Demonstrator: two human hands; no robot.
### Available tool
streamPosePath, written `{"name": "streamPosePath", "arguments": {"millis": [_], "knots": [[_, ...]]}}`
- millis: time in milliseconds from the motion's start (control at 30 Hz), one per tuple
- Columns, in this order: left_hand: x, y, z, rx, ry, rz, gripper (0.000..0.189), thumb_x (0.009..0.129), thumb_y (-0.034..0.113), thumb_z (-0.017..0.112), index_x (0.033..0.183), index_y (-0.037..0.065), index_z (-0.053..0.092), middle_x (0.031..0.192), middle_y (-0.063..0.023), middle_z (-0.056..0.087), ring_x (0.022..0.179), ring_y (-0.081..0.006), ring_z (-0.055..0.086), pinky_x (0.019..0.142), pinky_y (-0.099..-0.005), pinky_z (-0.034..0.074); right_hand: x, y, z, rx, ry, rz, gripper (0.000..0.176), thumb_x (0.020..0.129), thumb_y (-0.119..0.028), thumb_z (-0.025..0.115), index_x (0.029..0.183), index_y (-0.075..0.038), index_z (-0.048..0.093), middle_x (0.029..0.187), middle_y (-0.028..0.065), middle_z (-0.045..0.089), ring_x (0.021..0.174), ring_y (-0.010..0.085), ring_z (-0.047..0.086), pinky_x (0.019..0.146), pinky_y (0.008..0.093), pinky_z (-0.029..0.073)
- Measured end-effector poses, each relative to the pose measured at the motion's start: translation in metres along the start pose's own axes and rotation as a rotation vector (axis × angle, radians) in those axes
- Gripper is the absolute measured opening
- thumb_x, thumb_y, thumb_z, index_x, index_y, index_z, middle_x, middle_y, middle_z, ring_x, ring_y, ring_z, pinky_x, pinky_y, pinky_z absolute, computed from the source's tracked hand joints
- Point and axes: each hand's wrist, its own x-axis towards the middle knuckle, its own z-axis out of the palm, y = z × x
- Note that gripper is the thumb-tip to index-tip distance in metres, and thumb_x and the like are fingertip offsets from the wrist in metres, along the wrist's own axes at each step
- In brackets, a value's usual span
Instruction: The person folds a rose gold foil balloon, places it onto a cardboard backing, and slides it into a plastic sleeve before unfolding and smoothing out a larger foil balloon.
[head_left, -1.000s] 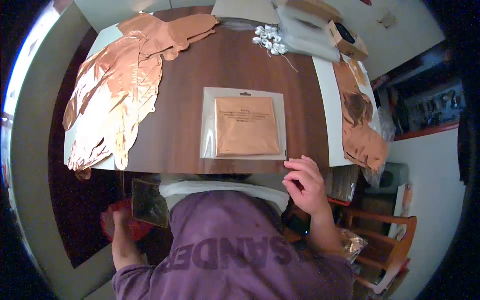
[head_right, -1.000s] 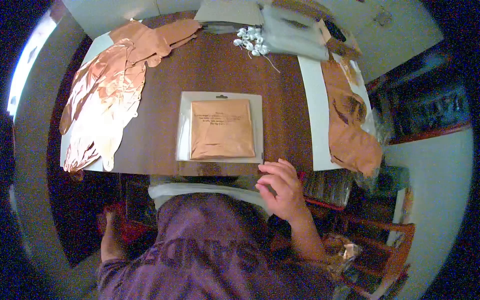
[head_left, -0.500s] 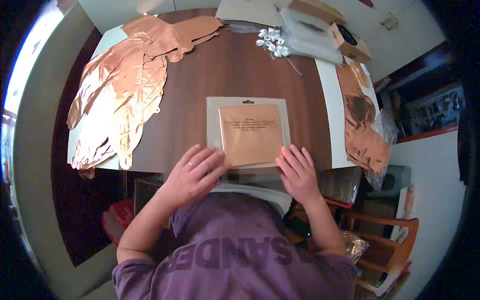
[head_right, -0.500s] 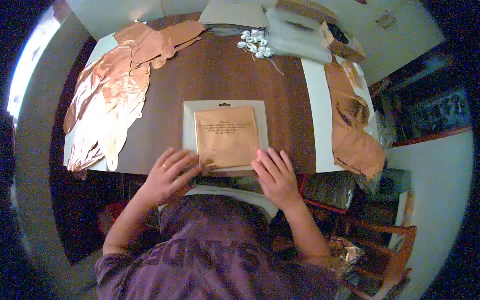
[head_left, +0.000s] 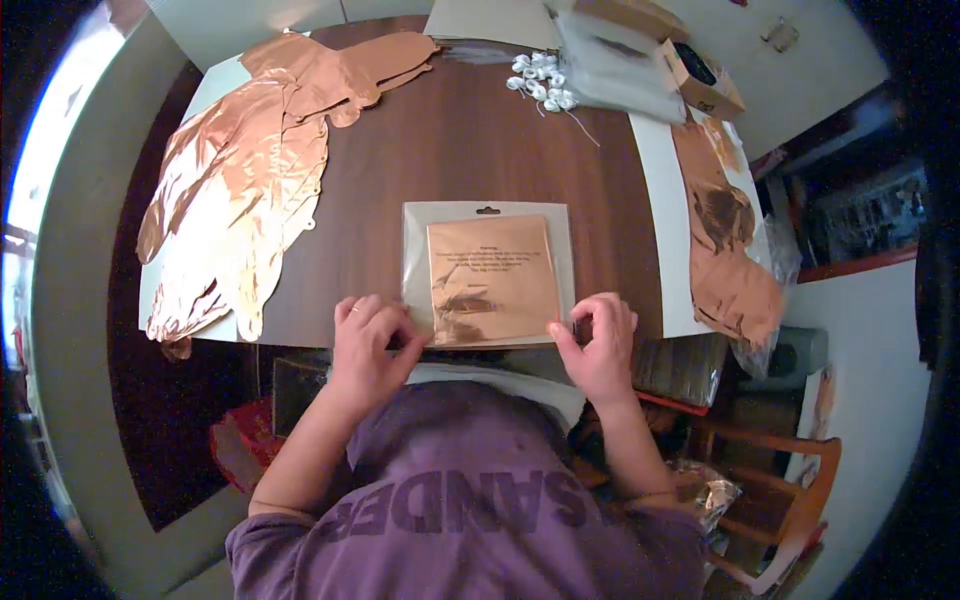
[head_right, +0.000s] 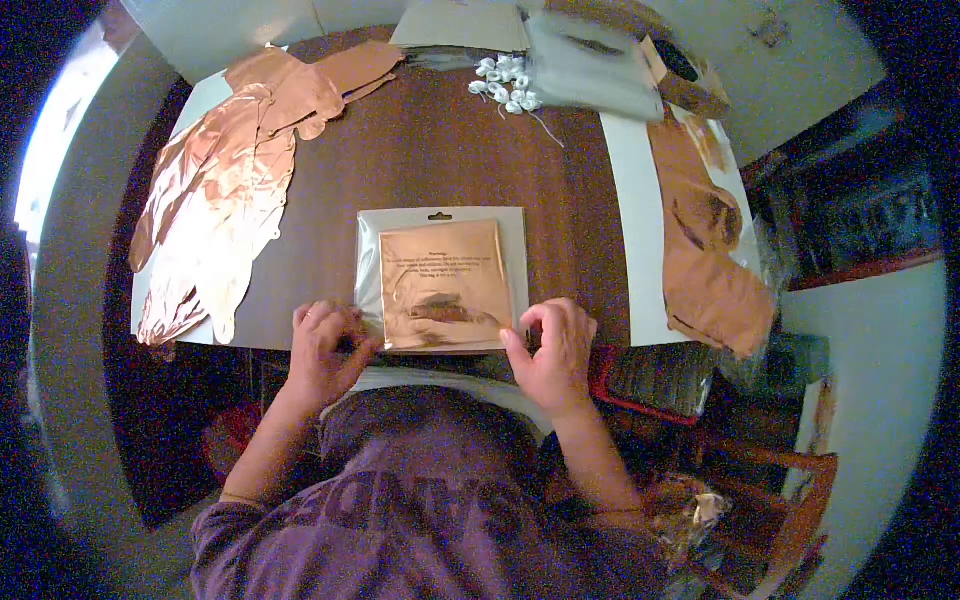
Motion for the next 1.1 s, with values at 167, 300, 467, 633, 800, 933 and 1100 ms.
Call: {"name": "streamPosePath", "arguments": {"millis": [167, 300, 467, 633, 800, 933, 1100], "knots": [[0.005, 0.008, -0.002, 0.303, 0.067, 0.261, 0.053, 0.076, 0.020, 0.075, 0.125, 0.010, 0.057, 0.130, -0.0128, 0.054, 0.123, -0.0321, 0.049, 0.107, -0.0492, 0.031, 0.003, -0.009, -0.005, -0.073, -0.068, 0.134, 0.045, 0.073, -0.022, 0.079, 0.108, -0.011, 0.053, 0.094, 0.0095, 0.053, 0.092, 0.0295, 0.053, 0.081, 0.0445, 0.037], [0.007, 0.051, 0.013, 0.188, -0.312, 0.461, 0.064, 0.084, 0.024, 0.064, 0.144, 0.014, 0.043, 0.145, -0.0129, 0.046, 0.137, -0.0314, 0.040, 0.116, -0.0522, 0.022, -0.002, -0.024, -0.006, -0.089, -0.129, 0.154, 0.044, 0.072, -0.021, 0.079, 0.107, -0.010, 0.054, 0.092, 0.0098, 0.054, 0.089, 0.0298, 0.054, 0.079, 0.0440, 0.040], [-0.004, 0.007, 0.020, 0.506, -0.248, 0.490, 0.058, 0.088, 0.019, 0.050, 0.145, 0.013, 0.044, 0.151, -0.0128, 0.041, 0.141, -0.0312, 0.037, 0.114, -0.0547, 0.026, -0.034, -0.010, -0.026, 0.008, -0.195, 0.460, 0.027, 0.077, -0.016, 0.078, 0.094, -0.005, 0.059, 0.083, 0.0106, 0.063, 0.070, 0.0286, 0.062, 0.062, 0.0371, 0.051], [-0.025, 0.010, 0.022, 0.260, -0.083, 0.644, 0.051, 0.090, 0.024, 0.054, 0.140, 0.017, 0.051, 0.151, -0.0106, 0.043, 0.143, -0.0312, 0.035, 0.118, -0.0527, 0.022, -0.007, 0.010, -0.063, 0.739, -0.156, 0.670, 0.028, 0.091, -0.021, 0.070, 0.113, -0.004, 0.064, 0.089, 0.0030, 0.068, 0.077, 0.0113, 0.063, 0.063, 0.0296, 0.051], [-0.008, 0.026, 0.017, 0.266, 0.062, 0.683, 0.047, 0.091, 0.021, 0.057, 0.138, 0.021, 0.053, 0.149, -0.0104, 0.046, 0.140, -0.0340, 0.038, 0.116, -0.0530, 0.025, 0.051, 0.025, -0.088, 0.810, -0.486, 0.406, 0.032, 0.097, -0.025, 0.061, 0.115, 0.002, 0.065, 0.085, 0.0016, 0.068, 0.075, 0.0100, 0.062, 0.065, 0.0253, 0.050], [0.008, 0.016, 0.009, -0.030, 0.296, 0.519, 0.077, 0.079, 0.026, 0.074, 0.146, 0.008, 0.040, 0.151, -0.0193, 0.036, 0.141, -0.0408, 0.033, 0.115, -0.0562, 0.024, 0.081, -0.051, -0.157, 0.343, -0.234, -0.064, 0.027, 0.096, -0.019, 0.062, 0.110, 0.002, 0.068, 0.084, 0.0063, 0.070, 0.073, 0.0135, 0.064, 0.066, 0.0279, 0.052], [0.049, 0.006, 0.004, -0.381, 0.201, 0.164, 0.105, 0.072, 0.024, 0.083, 0.151, -0.003, 0.020, 0.153, -0.0247, 0.029, 0.143, -0.0398, 0.031, 0.115, -0.0477, 0.028, 0.081, -0.043, -0.118, 0.113, -0.338, -0.248, 0.021, 0.088, -0.013, 0.066, 0.105, -0.004, 0.071, 0.091, 0.0150, 0.072, 0.080, 0.0280, 0.070, 0.073, 0.0356, 0.056]]}}
